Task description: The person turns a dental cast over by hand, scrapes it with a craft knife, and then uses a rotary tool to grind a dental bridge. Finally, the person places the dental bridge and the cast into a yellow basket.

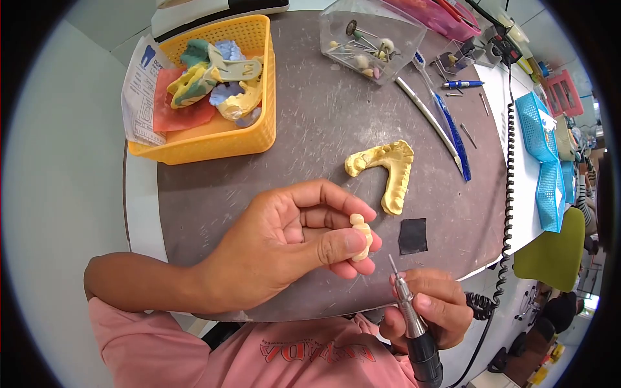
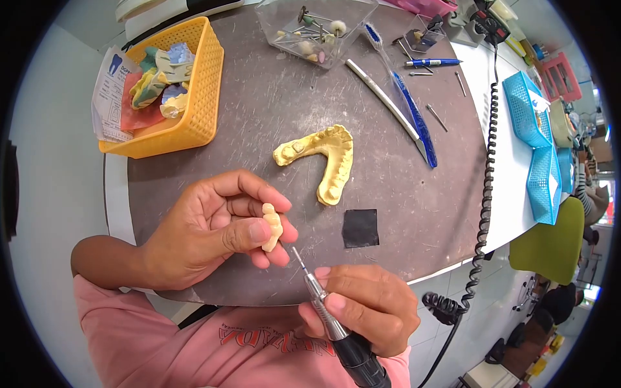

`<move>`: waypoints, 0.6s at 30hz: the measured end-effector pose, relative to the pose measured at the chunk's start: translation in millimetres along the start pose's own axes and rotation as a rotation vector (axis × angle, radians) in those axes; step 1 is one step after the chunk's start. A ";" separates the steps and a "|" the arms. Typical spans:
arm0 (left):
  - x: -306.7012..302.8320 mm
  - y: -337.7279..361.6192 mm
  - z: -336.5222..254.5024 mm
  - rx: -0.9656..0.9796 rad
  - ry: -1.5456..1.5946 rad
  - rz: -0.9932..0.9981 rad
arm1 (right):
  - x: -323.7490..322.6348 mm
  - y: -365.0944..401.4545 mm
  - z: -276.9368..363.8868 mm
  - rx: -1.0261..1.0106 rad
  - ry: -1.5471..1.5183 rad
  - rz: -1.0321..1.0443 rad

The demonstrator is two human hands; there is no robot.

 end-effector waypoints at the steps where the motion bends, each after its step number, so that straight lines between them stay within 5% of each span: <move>1: 0.6 0.4 0.2 0.005 0.004 0.011 | 2.3 1.3 1.1 -0.028 0.000 0.007; 18: 3.5 1.5 -0.4 -0.009 -0.036 0.055 | 6.6 2.4 3.2 -0.047 0.023 0.075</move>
Point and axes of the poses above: each hand's wrist, its own y-axis away from the middle knuckle, its own x-axis out of the palm, z = x × y, the point moved 4 cm from there along -y, towards the middle knuckle, and after that the axes turned 4 degrees about -z, right-handed, at the moved point
